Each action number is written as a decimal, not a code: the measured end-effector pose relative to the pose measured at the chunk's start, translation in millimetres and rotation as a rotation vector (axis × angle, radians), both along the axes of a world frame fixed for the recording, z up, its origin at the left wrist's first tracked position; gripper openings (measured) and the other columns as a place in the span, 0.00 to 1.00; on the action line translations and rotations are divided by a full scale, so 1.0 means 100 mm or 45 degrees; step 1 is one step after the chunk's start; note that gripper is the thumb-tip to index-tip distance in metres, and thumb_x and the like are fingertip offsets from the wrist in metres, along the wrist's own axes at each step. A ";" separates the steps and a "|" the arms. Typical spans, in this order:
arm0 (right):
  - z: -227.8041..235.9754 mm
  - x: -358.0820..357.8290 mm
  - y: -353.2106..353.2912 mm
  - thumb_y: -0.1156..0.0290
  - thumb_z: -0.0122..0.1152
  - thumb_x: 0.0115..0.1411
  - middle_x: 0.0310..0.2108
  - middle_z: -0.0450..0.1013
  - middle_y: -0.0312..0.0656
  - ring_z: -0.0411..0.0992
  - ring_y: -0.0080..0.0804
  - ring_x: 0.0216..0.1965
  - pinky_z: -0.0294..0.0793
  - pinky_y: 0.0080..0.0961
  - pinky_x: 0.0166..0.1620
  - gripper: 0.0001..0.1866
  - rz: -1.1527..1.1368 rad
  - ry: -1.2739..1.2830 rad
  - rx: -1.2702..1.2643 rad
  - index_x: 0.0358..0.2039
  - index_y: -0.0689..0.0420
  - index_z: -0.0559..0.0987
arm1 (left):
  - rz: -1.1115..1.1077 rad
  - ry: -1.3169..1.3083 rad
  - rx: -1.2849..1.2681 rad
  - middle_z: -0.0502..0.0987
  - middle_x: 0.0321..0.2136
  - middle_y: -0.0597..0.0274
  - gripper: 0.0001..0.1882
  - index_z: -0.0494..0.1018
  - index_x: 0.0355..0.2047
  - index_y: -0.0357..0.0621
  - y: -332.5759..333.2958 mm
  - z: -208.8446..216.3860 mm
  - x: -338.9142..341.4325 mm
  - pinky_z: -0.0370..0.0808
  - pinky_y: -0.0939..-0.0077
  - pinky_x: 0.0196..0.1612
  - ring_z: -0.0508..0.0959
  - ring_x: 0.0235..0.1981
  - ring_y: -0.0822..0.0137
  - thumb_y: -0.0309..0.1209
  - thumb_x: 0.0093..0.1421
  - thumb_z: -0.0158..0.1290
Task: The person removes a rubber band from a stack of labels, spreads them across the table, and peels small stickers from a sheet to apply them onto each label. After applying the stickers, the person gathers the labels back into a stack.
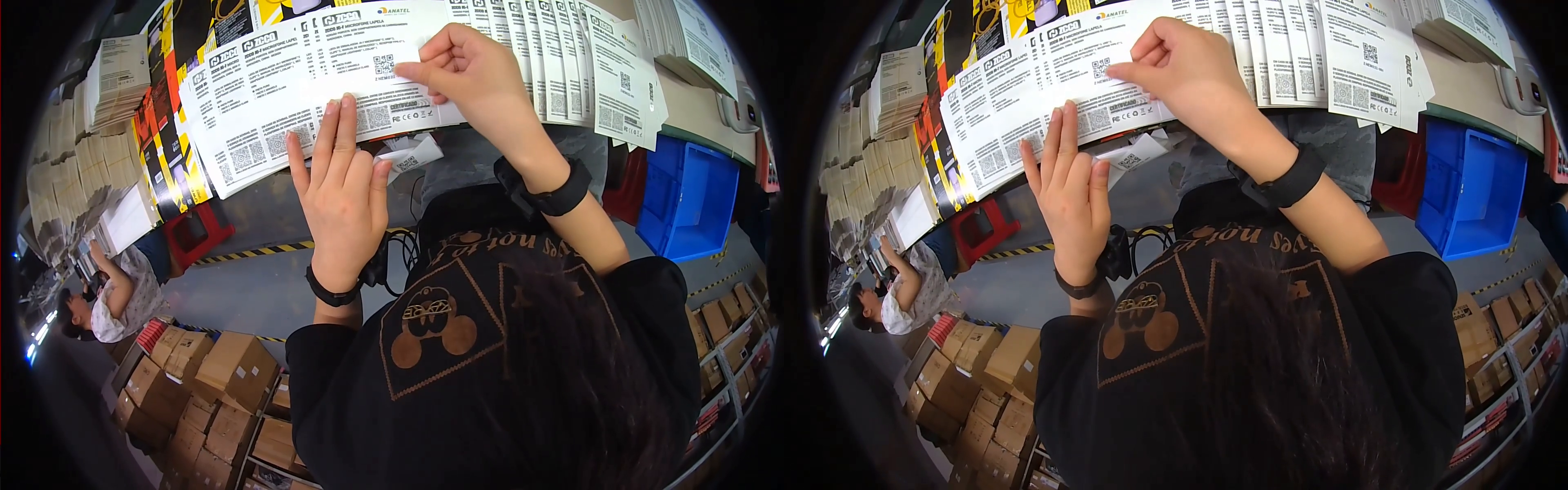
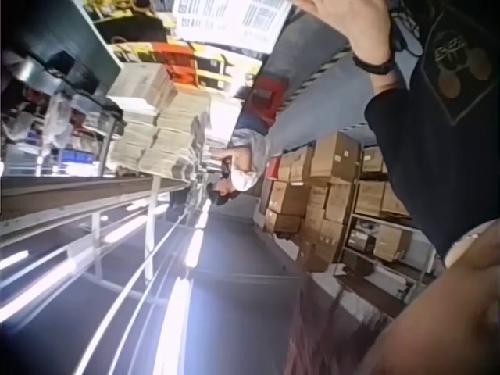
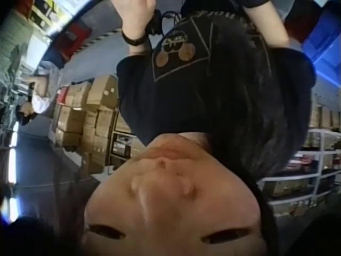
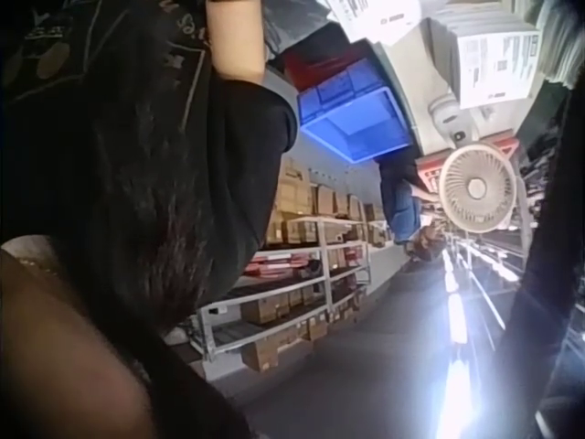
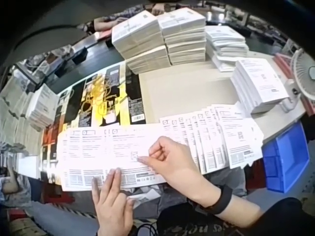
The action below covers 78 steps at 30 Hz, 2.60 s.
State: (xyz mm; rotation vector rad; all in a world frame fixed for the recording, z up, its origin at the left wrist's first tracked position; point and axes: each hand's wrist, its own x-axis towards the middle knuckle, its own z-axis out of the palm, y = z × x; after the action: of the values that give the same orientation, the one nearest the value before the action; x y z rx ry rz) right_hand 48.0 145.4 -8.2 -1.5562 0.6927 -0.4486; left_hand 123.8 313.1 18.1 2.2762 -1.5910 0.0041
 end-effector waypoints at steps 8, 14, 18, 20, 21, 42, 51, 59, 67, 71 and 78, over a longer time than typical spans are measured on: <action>0.04 0.04 0.09 0.68 0.67 0.46 0.26 0.64 0.39 0.65 0.28 0.29 0.66 0.22 0.32 0.20 -0.176 -0.167 -1.096 0.31 0.59 0.65 | 0.009 0.012 -0.009 0.64 0.54 0.51 0.12 0.64 0.18 0.40 0.01 -0.01 0.00 0.41 0.52 0.61 0.60 0.58 0.57 0.31 0.56 0.49; -0.25 0.18 0.08 0.74 0.63 0.47 0.31 0.62 0.44 0.63 0.41 0.34 0.63 0.32 0.41 0.17 -0.269 0.021 -1.309 0.34 0.60 0.65 | 0.009 0.026 0.001 0.63 0.55 0.50 0.11 0.65 0.19 0.40 0.01 0.01 0.00 0.41 0.53 0.61 0.60 0.58 0.57 0.31 0.56 0.48; -0.25 0.14 0.02 0.75 0.60 0.48 0.35 0.64 0.46 0.63 0.44 0.38 0.61 0.35 0.46 0.19 -0.242 -0.131 -1.236 0.39 0.59 0.65 | 0.053 0.005 -0.028 0.62 0.55 0.49 0.11 0.65 0.20 0.40 0.07 0.00 0.00 0.40 0.53 0.61 0.60 0.59 0.56 0.30 0.57 0.46; -0.19 0.10 0.05 0.73 0.60 0.49 0.42 0.66 0.48 0.64 0.44 0.46 0.59 0.37 0.51 0.23 -0.087 -0.328 -1.135 0.46 0.58 0.64 | 0.062 0.006 -0.049 0.62 0.55 0.48 0.10 0.64 0.20 0.39 0.08 -0.01 -0.01 0.40 0.53 0.62 0.59 0.59 0.55 0.29 0.57 0.46; -0.12 0.10 0.10 0.73 0.60 0.49 0.42 0.66 0.48 0.64 0.44 0.46 0.59 0.37 0.51 0.23 -0.083 -0.339 -1.138 0.46 0.58 0.64 | 0.067 0.015 -0.061 0.62 0.55 0.48 0.10 0.63 0.21 0.39 0.10 -0.02 -0.02 0.39 0.54 0.62 0.59 0.59 0.55 0.28 0.57 0.45; 0.26 -0.36 0.07 0.68 0.62 0.49 0.37 0.72 0.41 0.67 0.34 0.43 0.62 0.27 0.49 0.15 0.427 -0.032 -0.766 0.38 0.56 0.76 | 0.082 0.052 -0.161 0.63 0.55 0.48 0.11 0.60 0.19 0.39 0.09 -0.04 -0.02 0.39 0.56 0.62 0.59 0.59 0.55 0.27 0.59 0.42; 0.24 -0.36 -0.12 0.73 0.61 0.50 0.27 0.73 0.35 0.68 0.23 0.29 0.67 0.18 0.33 0.06 0.362 -0.259 -0.306 0.29 0.60 0.77 | 0.098 0.099 -0.177 0.63 0.54 0.47 0.12 0.62 0.18 0.39 0.10 -0.07 -0.02 0.39 0.53 0.62 0.60 0.58 0.55 0.29 0.57 0.45; 0.14 0.02 -0.18 0.72 0.61 0.53 0.23 0.73 0.35 0.68 0.16 0.22 0.68 0.11 0.28 0.07 0.050 -0.169 0.239 0.30 0.62 0.77 | 0.104 0.106 -0.172 0.63 0.54 0.48 0.11 0.62 0.18 0.39 0.10 -0.07 -0.03 0.38 0.55 0.62 0.60 0.59 0.56 0.28 0.58 0.43; 0.05 0.11 -0.11 0.71 0.62 0.52 0.23 0.74 0.36 0.69 0.16 0.22 0.69 0.10 0.27 0.08 0.023 -0.085 0.207 0.31 0.63 0.78 | 0.120 0.128 -0.154 0.63 0.54 0.48 0.12 0.63 0.18 0.39 0.11 -0.07 -0.02 0.37 0.56 0.62 0.59 0.59 0.57 0.29 0.58 0.43; 0.03 0.11 -0.08 0.72 0.61 0.53 0.23 0.74 0.37 0.70 0.16 0.22 0.70 0.10 0.27 0.08 0.008 -0.102 0.218 0.31 0.63 0.77 | 0.126 0.114 -0.160 0.64 0.54 0.48 0.12 0.63 0.18 0.40 0.10 -0.09 -0.03 0.37 0.56 0.62 0.59 0.59 0.57 0.29 0.58 0.43; 0.01 0.10 -0.07 0.73 0.61 0.53 0.23 0.74 0.37 0.71 0.16 0.23 0.71 0.10 0.27 0.08 0.002 -0.108 0.206 0.31 0.64 0.77 | 0.125 0.119 -0.174 0.64 0.54 0.48 0.12 0.63 0.18 0.40 0.10 -0.10 -0.02 0.36 0.58 0.62 0.59 0.59 0.57 0.30 0.58 0.43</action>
State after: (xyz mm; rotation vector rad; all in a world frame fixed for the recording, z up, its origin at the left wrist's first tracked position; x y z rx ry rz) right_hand 58.3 138.2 -6.8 -1.3784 0.6463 -0.4436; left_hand 122.0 323.2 8.0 2.2133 -1.3879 0.0304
